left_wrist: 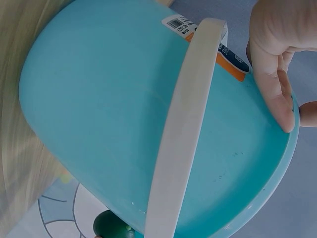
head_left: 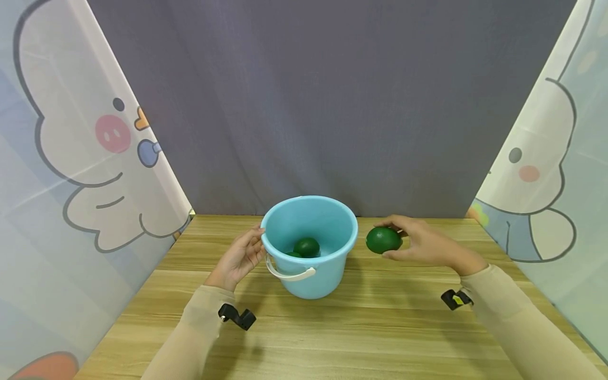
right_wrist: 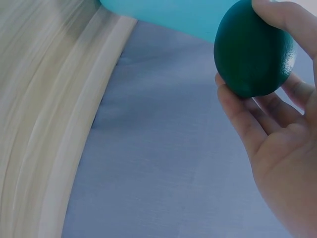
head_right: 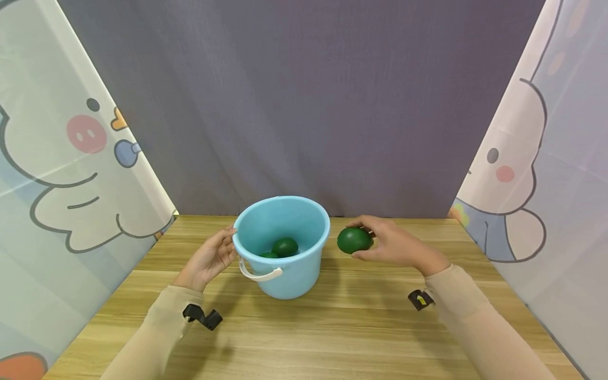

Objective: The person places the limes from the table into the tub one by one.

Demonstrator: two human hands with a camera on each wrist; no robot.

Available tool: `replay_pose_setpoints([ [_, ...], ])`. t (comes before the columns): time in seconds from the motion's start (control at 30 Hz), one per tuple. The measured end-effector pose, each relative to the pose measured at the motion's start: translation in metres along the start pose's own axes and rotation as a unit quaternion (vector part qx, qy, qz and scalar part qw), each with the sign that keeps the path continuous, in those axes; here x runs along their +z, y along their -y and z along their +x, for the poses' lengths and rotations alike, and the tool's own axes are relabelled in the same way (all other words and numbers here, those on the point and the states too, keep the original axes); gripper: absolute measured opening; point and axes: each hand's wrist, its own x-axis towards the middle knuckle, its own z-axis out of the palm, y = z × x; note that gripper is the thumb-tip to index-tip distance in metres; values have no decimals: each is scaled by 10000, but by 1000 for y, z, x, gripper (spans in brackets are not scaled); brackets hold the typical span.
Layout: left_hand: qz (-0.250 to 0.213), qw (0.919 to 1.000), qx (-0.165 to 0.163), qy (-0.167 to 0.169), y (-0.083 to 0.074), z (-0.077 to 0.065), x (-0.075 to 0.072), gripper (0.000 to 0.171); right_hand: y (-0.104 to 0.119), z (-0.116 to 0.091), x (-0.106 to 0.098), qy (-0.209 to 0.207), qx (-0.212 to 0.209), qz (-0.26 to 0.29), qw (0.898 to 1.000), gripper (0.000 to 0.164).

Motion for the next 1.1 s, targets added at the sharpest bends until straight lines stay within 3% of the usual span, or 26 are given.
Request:
replay_pose_setpoints([
  [0.5,24,10000,-14,42,0,0,-1,45,3,6,-8,-232,-325,-112,9991,57],
  [1.1,-27,10000,16,69,1,1,-2,37,14,21,-18,-182,-348,-203,9990,59],
])
